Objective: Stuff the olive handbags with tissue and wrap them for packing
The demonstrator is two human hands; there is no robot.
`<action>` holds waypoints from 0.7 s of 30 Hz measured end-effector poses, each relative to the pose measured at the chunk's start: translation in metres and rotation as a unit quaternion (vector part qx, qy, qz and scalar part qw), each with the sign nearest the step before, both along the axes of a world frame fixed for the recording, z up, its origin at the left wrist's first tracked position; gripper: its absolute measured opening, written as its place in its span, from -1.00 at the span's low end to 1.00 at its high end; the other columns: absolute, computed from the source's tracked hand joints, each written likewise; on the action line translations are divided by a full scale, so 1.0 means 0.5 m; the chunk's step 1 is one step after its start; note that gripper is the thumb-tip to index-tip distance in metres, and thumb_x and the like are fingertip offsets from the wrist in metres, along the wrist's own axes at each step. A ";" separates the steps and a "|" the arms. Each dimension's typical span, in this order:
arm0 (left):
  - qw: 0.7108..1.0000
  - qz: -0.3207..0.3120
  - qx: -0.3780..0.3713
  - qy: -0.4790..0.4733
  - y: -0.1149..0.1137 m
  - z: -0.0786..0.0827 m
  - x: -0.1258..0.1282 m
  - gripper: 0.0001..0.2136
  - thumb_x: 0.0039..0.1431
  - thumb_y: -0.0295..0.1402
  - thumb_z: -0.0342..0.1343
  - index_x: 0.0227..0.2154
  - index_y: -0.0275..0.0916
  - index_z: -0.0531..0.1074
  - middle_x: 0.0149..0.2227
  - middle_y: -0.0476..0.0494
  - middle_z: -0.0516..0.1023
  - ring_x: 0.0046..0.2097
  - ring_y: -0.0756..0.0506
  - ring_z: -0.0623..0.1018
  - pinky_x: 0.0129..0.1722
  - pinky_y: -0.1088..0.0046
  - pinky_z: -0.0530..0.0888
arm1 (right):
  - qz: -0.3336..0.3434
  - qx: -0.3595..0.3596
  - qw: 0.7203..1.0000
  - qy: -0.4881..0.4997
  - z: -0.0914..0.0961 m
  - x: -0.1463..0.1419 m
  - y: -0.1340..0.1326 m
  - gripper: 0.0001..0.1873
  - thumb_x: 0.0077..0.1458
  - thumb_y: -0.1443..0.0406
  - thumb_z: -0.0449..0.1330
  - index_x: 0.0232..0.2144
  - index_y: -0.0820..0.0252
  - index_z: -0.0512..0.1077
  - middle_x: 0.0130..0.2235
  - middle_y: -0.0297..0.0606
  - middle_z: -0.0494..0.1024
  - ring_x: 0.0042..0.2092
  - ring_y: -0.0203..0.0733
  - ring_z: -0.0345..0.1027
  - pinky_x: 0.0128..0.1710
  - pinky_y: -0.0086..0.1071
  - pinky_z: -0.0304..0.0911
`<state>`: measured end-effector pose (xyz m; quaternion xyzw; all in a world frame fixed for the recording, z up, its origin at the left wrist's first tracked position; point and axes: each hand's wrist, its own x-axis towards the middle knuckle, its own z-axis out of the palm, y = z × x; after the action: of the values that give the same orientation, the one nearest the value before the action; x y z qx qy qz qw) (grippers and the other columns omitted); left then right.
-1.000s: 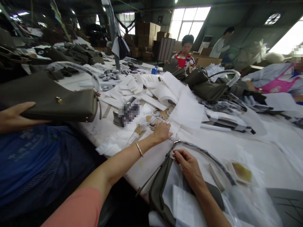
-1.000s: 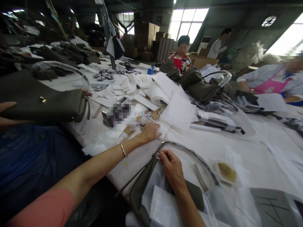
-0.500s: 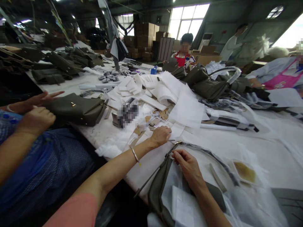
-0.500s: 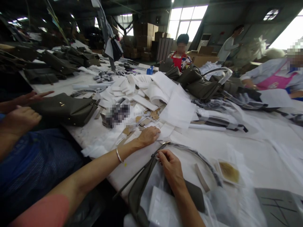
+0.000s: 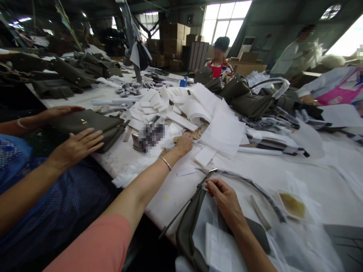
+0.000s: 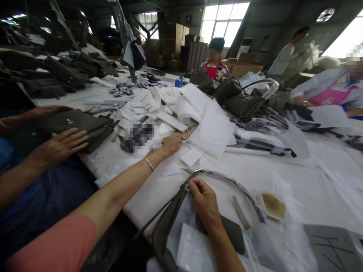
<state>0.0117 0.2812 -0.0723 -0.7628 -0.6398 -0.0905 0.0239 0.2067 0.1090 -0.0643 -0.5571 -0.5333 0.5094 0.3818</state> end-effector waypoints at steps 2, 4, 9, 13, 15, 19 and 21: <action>1.000 0.002 -0.008 0.008 0.009 0.005 0.014 -0.77 0.27 -0.51 -0.03 -0.06 -0.38 0.42 -0.04 -0.38 0.46 0.07 -0.23 0.41 -0.04 0.27 0.43 | 0.001 0.004 1.000 -0.002 0.001 0.000 0.000 -0.54 -0.05 -0.10 0.25 -0.37 0.16 0.53 -0.43 -0.26 0.54 -0.37 -0.13 0.33 -0.32 -0.31 0.23; 1.000 0.000 -0.014 0.017 0.010 0.012 0.028 -0.76 0.28 -0.53 -0.05 -0.06 -0.41 0.41 -0.07 -0.42 0.47 0.03 -0.24 0.45 -0.08 0.26 0.44 | 0.001 0.008 1.000 0.000 0.000 0.000 -0.001 -0.54 -0.05 -0.10 0.25 -0.38 0.16 0.53 -0.43 -0.26 0.54 -0.37 -0.13 0.33 -0.33 -0.31 0.24; 0.999 -0.044 -0.011 0.030 -0.038 0.014 0.065 -0.76 0.31 -0.53 -0.09 -0.05 -0.42 0.40 -0.10 -0.43 0.50 -0.02 -0.22 0.50 -0.12 0.29 0.47 | 0.009 0.015 1.000 0.002 -0.008 0.003 0.000 -0.53 -0.04 -0.11 0.24 -0.37 0.17 0.53 -0.42 -0.25 0.55 -0.38 -0.14 0.33 -0.32 -0.31 0.23; 0.995 -0.094 -0.001 0.023 -0.098 -0.003 0.110 -0.76 0.31 -0.52 -0.12 -0.07 -0.38 0.41 -0.11 -0.37 0.50 -0.04 -0.19 0.49 -0.14 0.35 0.49 | 0.013 0.025 1.000 -0.007 -0.015 0.007 0.002 -0.51 -0.03 -0.12 0.24 -0.34 0.17 0.54 -0.40 -0.23 0.56 -0.36 -0.12 0.34 -0.32 -0.30 0.23; 0.994 -0.105 0.005 0.018 -0.117 -0.010 0.132 -0.75 0.33 -0.51 -0.14 -0.08 -0.39 0.42 -0.12 -0.38 0.50 -0.03 -0.21 0.49 -0.14 0.34 0.48 | 0.013 0.029 0.999 -0.011 -0.017 0.008 0.003 -0.52 -0.03 -0.12 0.24 -0.34 0.17 0.54 -0.40 -0.23 0.57 -0.36 -0.11 0.35 -0.32 -0.30 0.24; 0.994 -0.106 0.011 0.010 -0.129 -0.014 0.150 -0.71 0.35 -0.49 -0.20 -0.09 -0.39 0.43 -0.12 -0.40 0.50 -0.02 -0.23 0.47 -0.14 0.31 0.48 | 0.011 0.032 0.999 -0.011 -0.017 0.008 0.002 -0.53 -0.03 -0.12 0.24 -0.35 0.16 0.54 -0.42 -0.25 0.56 -0.36 -0.12 0.35 -0.32 -0.30 0.25; 0.995 -0.103 0.013 0.006 -0.130 -0.012 0.146 -0.72 0.35 -0.49 -0.18 -0.08 -0.37 0.42 -0.10 -0.39 0.49 -0.01 -0.23 0.47 -0.15 0.32 0.48 | 0.009 0.036 0.999 -0.011 -0.017 0.007 0.001 -0.52 -0.05 -0.13 0.25 -0.36 0.16 0.54 -0.43 -0.25 0.55 -0.37 -0.12 0.34 -0.33 -0.30 0.24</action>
<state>0.0849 0.2163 -0.0782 -0.8250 -0.5561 -0.0963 0.0285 0.2103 0.1096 -0.0726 -0.5436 -0.5602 0.4870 0.3917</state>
